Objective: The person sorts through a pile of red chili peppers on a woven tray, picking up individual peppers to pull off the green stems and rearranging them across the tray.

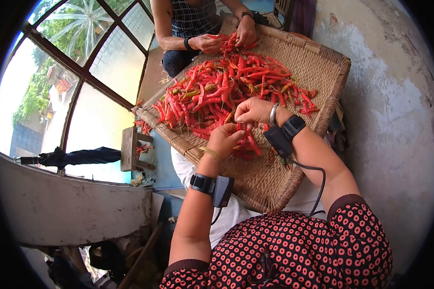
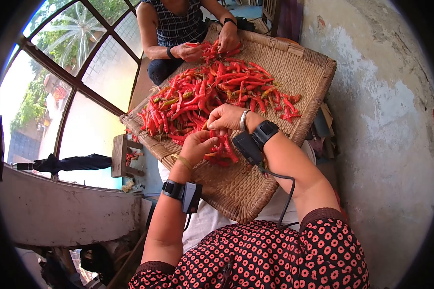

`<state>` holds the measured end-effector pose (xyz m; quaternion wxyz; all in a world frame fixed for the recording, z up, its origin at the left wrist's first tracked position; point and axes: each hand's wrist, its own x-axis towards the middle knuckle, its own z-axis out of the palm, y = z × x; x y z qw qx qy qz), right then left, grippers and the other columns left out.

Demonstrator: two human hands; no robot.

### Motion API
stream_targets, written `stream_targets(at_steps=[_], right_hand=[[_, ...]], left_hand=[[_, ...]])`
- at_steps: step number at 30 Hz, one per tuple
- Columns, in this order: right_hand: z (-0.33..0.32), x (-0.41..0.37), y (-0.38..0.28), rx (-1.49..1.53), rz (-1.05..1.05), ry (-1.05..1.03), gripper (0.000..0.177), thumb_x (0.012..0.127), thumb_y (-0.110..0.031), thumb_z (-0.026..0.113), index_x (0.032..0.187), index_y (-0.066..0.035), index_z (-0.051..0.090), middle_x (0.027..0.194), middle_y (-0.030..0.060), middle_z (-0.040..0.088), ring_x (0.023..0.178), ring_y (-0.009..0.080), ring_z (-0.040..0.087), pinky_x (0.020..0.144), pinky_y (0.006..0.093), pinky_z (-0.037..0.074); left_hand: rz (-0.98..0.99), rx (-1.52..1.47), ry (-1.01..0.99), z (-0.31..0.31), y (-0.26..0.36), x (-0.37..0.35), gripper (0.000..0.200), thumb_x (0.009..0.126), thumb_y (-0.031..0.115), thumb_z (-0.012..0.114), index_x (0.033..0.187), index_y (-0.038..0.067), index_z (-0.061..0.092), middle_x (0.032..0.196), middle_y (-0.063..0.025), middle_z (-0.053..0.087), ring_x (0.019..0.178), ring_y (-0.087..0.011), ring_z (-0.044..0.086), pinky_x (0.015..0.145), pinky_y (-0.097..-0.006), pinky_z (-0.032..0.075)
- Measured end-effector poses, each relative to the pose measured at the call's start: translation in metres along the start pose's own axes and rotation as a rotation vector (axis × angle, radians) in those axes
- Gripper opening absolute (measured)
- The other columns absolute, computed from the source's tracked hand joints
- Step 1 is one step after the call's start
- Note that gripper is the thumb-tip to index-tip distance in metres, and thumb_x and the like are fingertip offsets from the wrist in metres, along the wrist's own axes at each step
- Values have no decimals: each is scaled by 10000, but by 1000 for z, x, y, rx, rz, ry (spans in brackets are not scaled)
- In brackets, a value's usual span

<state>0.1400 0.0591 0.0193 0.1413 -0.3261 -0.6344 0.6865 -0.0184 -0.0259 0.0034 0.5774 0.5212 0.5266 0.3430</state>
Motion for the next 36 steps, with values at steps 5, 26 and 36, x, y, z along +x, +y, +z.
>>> stream_targets(at_steps=[5,26,36], right_hand=[[-4,-7,-5,53,34,16,84,779,-107,553,816,-36,580,685,31,601,494,62,521,465,188,441],[4,8,7,-270,-35,-30,200,763,-165,594,911,-31,594,748,20,594,655,80,543,582,236,455],[-26,-14,-13,537,-341,496,173,808,-198,576,897,-49,565,708,4,560,557,52,526,479,182,439]], left_hand=[[85,55,15,-3,-1,1,147,808,156,571,857,19,584,678,17,554,574,-47,488,472,-203,396],[81,-230,193,-12,-7,3,86,805,75,553,884,43,544,726,-18,579,504,-58,494,443,-176,402],[93,112,333,-13,-18,9,158,793,113,581,917,17,559,758,-31,593,604,-64,530,499,-188,432]])
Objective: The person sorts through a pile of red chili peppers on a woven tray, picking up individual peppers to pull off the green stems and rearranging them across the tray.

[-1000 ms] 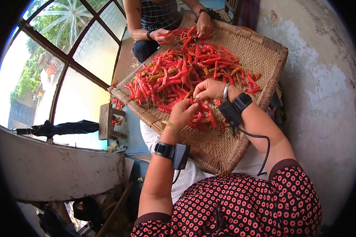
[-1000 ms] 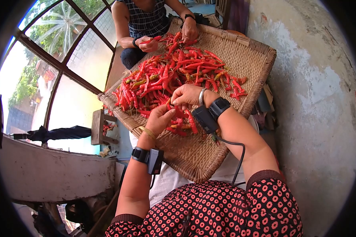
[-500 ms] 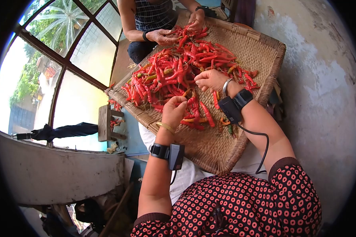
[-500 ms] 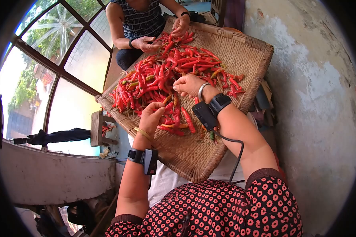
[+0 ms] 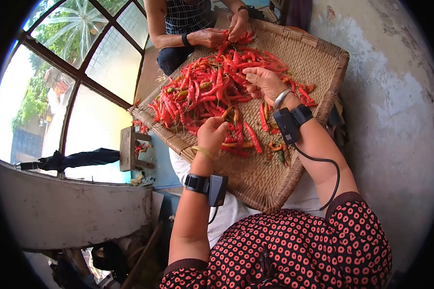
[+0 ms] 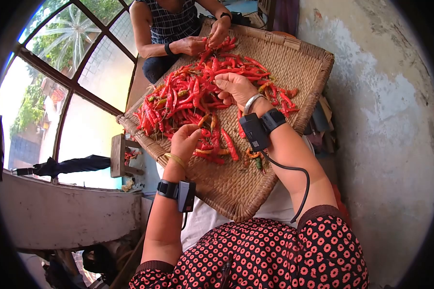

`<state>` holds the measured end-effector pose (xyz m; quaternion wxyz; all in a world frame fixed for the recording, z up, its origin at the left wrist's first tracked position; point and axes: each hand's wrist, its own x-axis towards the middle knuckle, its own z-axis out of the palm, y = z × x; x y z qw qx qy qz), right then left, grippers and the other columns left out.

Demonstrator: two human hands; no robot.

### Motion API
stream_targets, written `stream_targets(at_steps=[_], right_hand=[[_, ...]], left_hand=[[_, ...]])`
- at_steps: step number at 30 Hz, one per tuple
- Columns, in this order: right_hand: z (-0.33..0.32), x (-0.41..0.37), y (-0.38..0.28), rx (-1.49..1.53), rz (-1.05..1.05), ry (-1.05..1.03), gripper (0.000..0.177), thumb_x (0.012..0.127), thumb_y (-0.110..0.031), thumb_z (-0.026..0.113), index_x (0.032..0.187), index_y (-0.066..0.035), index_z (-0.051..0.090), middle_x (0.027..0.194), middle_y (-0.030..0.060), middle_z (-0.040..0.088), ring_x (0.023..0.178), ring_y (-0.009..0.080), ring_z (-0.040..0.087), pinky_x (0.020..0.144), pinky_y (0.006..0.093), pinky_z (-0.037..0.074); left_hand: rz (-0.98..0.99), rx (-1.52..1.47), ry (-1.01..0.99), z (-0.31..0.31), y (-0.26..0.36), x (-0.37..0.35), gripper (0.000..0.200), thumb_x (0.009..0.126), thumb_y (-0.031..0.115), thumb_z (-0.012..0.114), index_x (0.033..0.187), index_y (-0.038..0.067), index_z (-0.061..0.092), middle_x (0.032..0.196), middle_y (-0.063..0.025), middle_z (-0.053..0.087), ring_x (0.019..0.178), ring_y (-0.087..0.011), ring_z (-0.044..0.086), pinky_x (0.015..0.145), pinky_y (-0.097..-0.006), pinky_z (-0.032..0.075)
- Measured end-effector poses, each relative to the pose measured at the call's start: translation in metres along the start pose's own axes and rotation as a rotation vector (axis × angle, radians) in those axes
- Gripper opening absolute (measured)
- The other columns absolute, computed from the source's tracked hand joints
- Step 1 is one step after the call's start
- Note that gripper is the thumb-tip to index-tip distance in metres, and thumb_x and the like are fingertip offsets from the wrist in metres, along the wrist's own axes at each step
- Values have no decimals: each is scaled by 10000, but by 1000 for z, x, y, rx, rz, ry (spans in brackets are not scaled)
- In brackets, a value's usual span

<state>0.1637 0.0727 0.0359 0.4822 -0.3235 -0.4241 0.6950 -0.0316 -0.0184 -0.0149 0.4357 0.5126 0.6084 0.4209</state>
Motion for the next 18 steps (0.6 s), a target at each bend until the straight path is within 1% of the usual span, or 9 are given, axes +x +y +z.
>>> stream_targets(at_steps=[1,2,4,6,8,11,14,16,18], right_hand=[[-3,2,0,20,-47,102,227,807,-223,577,951,-49,553,748,10,565,553,60,532,480,183,446],[-5,5,4,19,-49,101,227,807,-223,577,951,-49,553,748,10,565,553,60,532,480,183,446],[-9,9,16,-578,125,104,230,770,-216,607,907,-34,575,692,33,570,548,92,539,477,234,458],[-3,3,25,-947,215,-306,218,739,-211,617,842,-19,609,723,52,605,608,124,582,526,259,480],[4,4,43,-1260,235,-704,233,694,-161,637,900,-54,615,762,64,628,642,154,599,581,297,487],[25,-10,55,-1375,330,-761,294,659,-144,663,947,-108,614,842,68,628,742,189,602,636,318,480],[43,-28,40,-1546,414,-782,336,645,-130,678,973,-140,602,914,83,616,830,231,587,670,321,470],[41,-27,48,-1621,301,-787,331,633,-91,658,954,-143,601,882,71,619,842,237,582,708,331,454],[40,-27,52,-1617,287,-733,307,621,-82,665,915,-148,604,861,62,617,850,247,577,709,337,448]], left_hand=[[83,178,79,0,-1,1,175,789,123,586,919,9,562,760,-33,595,614,-68,532,513,-193,436],[85,178,80,0,-5,3,175,789,123,586,919,9,562,760,-33,595,614,-68,532,513,-193,436],[168,188,163,0,-10,6,201,783,132,591,932,0,566,763,-31,596,625,-72,531,528,-200,434],[213,280,156,0,-11,5,209,781,135,593,939,0,567,761,-23,592,625,-72,530,528,-201,431],[258,376,153,-1,-7,3,216,779,138,594,945,1,568,759,-15,589,625,-73,528,529,-202,428],[145,276,96,1,6,-2,220,752,138,604,908,-17,586,793,-92,615,680,-151,580,614,-268,462],[51,16,-3,1,13,-2,204,779,128,582,927,-11,578,799,-53,600,626,-112,566,539,-230,449],[-42,-284,-60,-2,32,-9,192,800,124,562,953,7,567,797,-16,580,589,-67,543,485,-186,421],[-62,-354,-67,-1,47,-5,190,807,130,558,964,25,559,803,-3,575,580,-53,529,479,-168,412]])
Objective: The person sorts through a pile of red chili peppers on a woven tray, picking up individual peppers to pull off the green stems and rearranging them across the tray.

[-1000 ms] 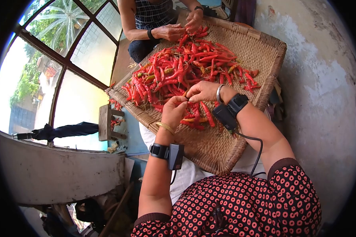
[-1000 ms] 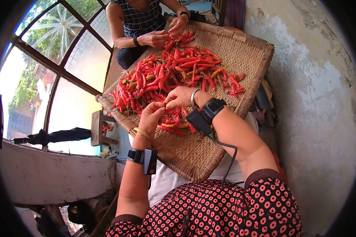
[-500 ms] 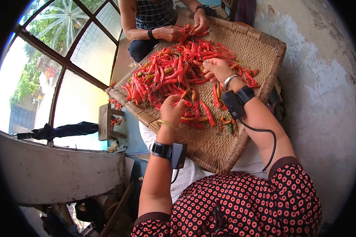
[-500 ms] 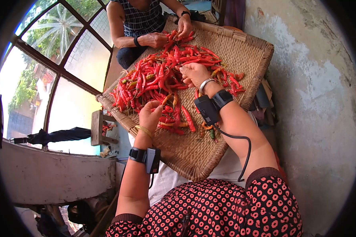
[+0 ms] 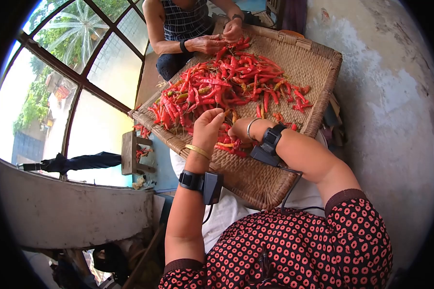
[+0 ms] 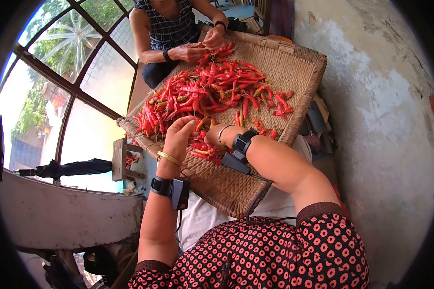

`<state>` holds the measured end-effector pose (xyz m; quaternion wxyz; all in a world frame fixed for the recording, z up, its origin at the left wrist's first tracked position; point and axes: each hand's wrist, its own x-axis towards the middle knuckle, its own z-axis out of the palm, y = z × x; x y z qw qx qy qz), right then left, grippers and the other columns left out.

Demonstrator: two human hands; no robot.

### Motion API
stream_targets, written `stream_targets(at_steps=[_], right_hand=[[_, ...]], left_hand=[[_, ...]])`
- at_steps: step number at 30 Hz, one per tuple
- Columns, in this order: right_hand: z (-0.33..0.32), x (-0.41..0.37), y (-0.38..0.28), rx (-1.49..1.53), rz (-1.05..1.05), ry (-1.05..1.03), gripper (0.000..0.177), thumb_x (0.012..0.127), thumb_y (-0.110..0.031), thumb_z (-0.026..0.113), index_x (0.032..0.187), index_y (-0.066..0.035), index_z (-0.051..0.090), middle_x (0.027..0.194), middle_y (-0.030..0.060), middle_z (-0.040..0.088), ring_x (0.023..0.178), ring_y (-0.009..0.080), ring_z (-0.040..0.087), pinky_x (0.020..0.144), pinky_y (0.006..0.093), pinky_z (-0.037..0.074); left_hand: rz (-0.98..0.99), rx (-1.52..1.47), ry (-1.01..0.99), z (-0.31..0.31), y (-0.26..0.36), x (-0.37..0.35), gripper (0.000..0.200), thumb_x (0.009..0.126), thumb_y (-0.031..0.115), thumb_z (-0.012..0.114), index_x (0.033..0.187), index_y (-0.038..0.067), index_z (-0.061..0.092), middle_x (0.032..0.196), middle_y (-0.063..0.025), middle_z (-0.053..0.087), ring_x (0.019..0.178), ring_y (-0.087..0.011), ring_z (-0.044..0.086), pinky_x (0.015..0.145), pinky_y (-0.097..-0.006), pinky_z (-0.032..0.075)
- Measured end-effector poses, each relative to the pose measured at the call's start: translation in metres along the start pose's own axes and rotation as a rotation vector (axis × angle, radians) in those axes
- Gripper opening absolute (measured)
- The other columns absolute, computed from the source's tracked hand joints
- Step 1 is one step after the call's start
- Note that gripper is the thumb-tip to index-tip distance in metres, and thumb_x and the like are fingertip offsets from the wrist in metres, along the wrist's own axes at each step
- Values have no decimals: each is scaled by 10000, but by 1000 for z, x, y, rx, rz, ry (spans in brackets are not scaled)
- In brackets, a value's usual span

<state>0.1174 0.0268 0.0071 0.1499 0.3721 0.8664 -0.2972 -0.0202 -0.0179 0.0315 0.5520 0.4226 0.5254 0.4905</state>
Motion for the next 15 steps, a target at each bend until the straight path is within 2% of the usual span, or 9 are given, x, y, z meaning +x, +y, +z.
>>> stream_targets(at_steps=[2,4,6,7,8,10,12,14,15], right_hand=[[-4,5,-1,-108,43,-16,261,635,-87,647,889,-132,606,844,53,620,841,243,579,707,334,448],[-8,9,11,-76,-33,44,210,660,-91,614,870,-96,605,799,60,624,801,235,586,687,330,448],[-17,7,25,247,-116,157,178,649,-108,620,820,-60,609,781,82,626,793,220,598,667,339,458],[-26,-6,26,370,-144,222,132,676,-125,611,786,-52,612,691,66,617,680,169,598,578,309,465],[-30,-8,35,370,-139,221,132,676,-125,611,786,-52,612,691,66,617,680,169,598,578,309,465],[-37,-13,50,808,-26,119,122,720,-109,601,806,-26,582,636,35,588,524,95,539,456,247,426],[-46,-22,58,971,-82,262,94,777,-126,574,795,-34,575,612,19,565,455,48,490,399,190,380],[-48,-20,69,1419,-253,539,145,820,-172,548,859,-32,554,623,22,568,454,42,499,394,178,398],[-52,-21,68,1596,-307,659,174,818,-176,547,902,-24,549,637,31,572,467,51,511,404,182,411]], left_hand=[[73,-37,25,8,13,5,176,806,142,564,941,29,566,801,0,577,563,-51,518,474,-169,407],[120,-70,41,10,8,19,165,810,153,564,920,30,570,778,7,578,553,-49,511,470,-164,399],[233,-55,128,9,-8,35,149,812,154,560,895,31,578,746,11,577,554,-44,507,471,-164,397],[200,-45,139,8,-17,39,143,815,152,554,879,27,582,719,11,576,551,-38,499,471,-164,397],[198,-49,136,5,-23,45,143,815,152,554,879,27,582,719,11,576,551,-38,499,471,-164,397],[185,36,117,4,-19,45,145,824,156,548,880,29,588,716,8,574,530,-32,493,436,-160,387],[207,14,125,4,-22,45,140,817,149,553,864,24,595,679,8,568,530,-33,493,438,-165,385],[202,266,155,-3,-40,55,167,784,159,580,845,6,609,726,-23,600,556,-61,517,522,-204,434],[232,418,162,-3,-43,54,188,750,165,596,850,7,614,764,-76,624,615,-122,574,588,-255,460]])
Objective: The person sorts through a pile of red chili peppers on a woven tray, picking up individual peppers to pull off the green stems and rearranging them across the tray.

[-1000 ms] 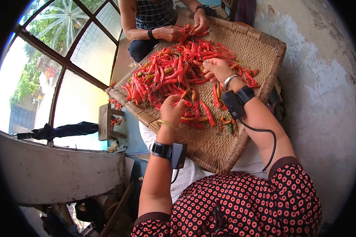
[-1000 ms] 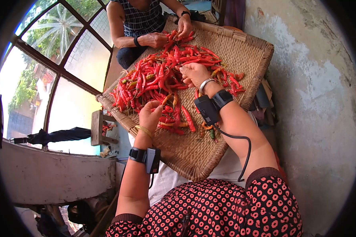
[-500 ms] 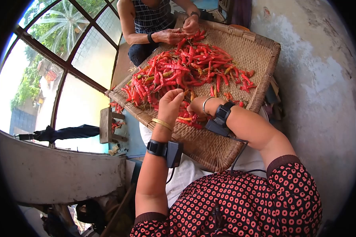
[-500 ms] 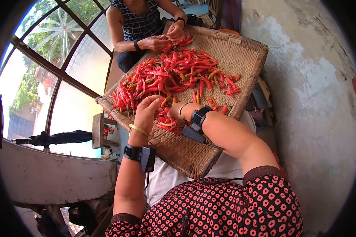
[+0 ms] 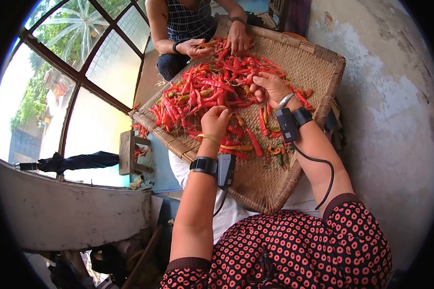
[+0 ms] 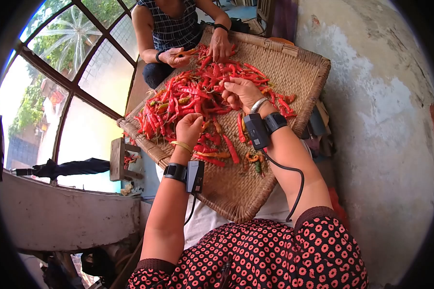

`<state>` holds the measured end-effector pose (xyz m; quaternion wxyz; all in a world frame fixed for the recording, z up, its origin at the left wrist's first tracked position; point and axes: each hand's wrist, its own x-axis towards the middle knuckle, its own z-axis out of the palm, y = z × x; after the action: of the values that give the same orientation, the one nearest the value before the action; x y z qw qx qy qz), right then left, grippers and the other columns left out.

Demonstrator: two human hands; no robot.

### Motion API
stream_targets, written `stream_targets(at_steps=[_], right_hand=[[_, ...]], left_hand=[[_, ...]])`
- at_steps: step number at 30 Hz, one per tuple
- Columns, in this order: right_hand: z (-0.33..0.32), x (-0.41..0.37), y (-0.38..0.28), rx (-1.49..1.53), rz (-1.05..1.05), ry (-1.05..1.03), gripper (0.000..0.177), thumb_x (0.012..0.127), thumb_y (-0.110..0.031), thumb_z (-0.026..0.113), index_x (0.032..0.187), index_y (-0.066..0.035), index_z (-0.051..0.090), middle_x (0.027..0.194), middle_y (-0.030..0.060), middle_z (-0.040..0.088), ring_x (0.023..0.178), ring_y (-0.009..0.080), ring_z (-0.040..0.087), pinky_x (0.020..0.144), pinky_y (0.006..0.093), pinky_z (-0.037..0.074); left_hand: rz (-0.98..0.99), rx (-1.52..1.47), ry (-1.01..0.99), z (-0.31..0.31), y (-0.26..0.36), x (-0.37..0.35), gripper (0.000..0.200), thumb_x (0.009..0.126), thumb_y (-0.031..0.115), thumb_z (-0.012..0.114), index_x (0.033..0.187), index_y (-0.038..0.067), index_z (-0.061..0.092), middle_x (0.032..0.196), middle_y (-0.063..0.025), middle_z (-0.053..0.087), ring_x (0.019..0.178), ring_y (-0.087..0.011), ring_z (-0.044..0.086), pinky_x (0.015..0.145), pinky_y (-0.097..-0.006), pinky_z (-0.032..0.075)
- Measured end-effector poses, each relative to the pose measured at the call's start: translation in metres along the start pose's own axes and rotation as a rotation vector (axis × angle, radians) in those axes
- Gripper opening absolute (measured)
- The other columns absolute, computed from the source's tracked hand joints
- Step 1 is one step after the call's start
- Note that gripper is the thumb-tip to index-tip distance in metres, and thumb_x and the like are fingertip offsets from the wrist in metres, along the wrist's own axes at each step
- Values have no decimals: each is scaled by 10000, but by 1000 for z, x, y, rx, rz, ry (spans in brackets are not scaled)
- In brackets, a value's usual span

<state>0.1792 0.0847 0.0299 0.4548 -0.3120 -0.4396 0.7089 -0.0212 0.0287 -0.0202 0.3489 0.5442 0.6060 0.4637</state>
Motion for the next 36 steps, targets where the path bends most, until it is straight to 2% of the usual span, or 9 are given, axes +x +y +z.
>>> stream_targets(at_steps=[2,4,7,13,19,26,29,31,36], right_hand=[[0,1,0,183,-72,94,209,817,-180,546,946,-15,544,650,39,577,480,59,523,415,186,423],[-5,5,12,-603,130,279,257,792,-237,570,877,6,571,637,49,580,503,91,547,421,239,438],[2,9,38,-1508,142,-136,275,724,-308,606,836,-60,643,889,129,616,765,248,605,703,353,472],[40,0,60,-1709,199,-169,319,707,-297,603,940,-80,612,956,168,593,920,312,559,796,394,440],[23,7,37,-1600,316,-124,197,642,-201,593,786,-67,595,773,129,611,757,278,582,672,363,452],[3,4,14,-361,127,214,231,787,-278,573,820,-50,592,610,10,536,492,70,517,395,201,407],[7,7,40,-1087,265,-52,342,754,-294,605,948,-15,575,811,93,611,631,158,599,544,294,490],[16,9,69,-1529,-6,-153,411,724,-324,617,999,-25,562,887,135,615,807,260,600,712,367,471],[54,-2,69,-1746,171,42,348,700,-367,629,895,-83,580,920,122,611,897,282,573,777,396,438]], left_hand=[[62,135,11,0,-6,2,207,735,172,602,869,15,610,800,-96,620,683,-166,586,631,-285,463],[128,271,20,-1,-1,1,230,719,179,609,889,23,606,835,-116,616,751,-209,599,674,-315,466],[152,593,-18,-1,9,-4,266,695,206,620,923,70,598,897,-120,596,877,-266,567,749,-355,451],[57,844,-260,0,3,-6,192,685,184,595,846,82,620,843,-135,611,820,-287,577,735,-364,454],[11,743,-40,-5,15,-6,192,739,245,566,884,126,604,894,-106,601,853,-269,574,734,-381,458],[-86,846,-36,-8,14,-8,247,702,280,605,860,90,613,820,-131,611,818,-285,579,729,-381,453],[-107,917,-89,-8,12,-7,275,700,274,604,906,91,610,856,-143,602,866,-283,566,757,-376,447],[-66,921,-61,-7,10,-10,289,696,268,606,922,87,609,870,-150,596,891,-285,557,771,-371,443],[-2,907,-88,-7,4,-10,318,680,250,616,947,77,609,902,-164,580,943,-294,533,796,-359,435]])
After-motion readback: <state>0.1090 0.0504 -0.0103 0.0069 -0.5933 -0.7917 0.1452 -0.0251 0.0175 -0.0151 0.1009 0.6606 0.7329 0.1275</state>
